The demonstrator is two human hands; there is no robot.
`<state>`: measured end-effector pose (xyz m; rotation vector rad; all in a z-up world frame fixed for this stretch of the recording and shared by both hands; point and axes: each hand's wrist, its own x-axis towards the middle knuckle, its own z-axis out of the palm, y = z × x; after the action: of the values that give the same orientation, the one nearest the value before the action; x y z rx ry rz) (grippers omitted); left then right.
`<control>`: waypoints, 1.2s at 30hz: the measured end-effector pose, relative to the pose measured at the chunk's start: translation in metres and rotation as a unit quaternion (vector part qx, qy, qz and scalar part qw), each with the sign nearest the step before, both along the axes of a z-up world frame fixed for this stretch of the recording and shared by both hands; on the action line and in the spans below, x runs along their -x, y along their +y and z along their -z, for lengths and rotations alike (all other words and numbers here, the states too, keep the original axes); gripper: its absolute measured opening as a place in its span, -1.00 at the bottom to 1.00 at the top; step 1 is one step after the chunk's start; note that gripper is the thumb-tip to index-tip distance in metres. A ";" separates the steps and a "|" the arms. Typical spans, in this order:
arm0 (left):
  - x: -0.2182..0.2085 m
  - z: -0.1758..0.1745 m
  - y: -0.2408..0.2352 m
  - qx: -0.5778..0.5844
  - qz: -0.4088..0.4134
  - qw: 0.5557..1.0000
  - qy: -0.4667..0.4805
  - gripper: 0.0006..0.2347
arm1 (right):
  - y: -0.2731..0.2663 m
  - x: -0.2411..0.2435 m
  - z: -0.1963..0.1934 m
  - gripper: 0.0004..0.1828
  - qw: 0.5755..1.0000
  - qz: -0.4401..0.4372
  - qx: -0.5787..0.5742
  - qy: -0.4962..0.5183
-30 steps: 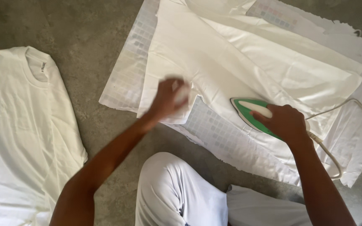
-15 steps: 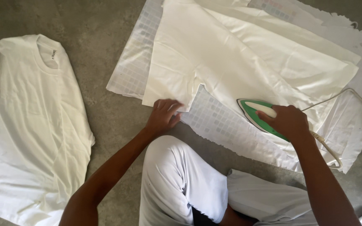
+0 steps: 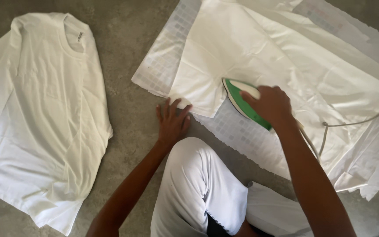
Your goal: The person irons a white t-shirt laid out on a protective sheet on the floor. They use a green electric iron to smooth the fabric, moving it back and forth across the shirt's surface while holding the garment flat with their other hand.
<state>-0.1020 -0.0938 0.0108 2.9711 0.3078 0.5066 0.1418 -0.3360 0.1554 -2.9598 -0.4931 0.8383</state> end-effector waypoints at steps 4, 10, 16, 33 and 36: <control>0.004 -0.011 -0.001 0.038 -0.048 0.998 0.000 -0.64 | 0.070 -0.015 0.012 -0.03 0.994 -0.094 -0.044 -0.042; 0.000 -0.010 -0.004 0.054 -0.077 0.996 0.011 -0.58 | 0.149 -0.016 0.020 -0.06 0.988 -0.141 -0.032 -0.047; -0.003 -0.001 -0.007 0.050 -0.092 0.994 0.013 -0.55 | 0.177 -0.061 0.052 0.00 0.989 -0.103 -0.037 -0.104; -0.002 -0.014 -0.007 0.075 -0.115 0.990 -0.015 -0.57 | 0.202 -0.001 0.016 -0.03 0.967 -0.246 -0.060 -0.014; -0.002 -0.017 -0.010 0.079 -0.114 0.990 -0.017 -0.58 | 0.189 -0.005 0.024 -0.05 0.969 -0.246 -0.027 -0.023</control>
<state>-0.1000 -0.1039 0.0281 2.7858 0.6580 0.5285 0.1469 -0.1469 0.1315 -2.8438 -1.2638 0.7607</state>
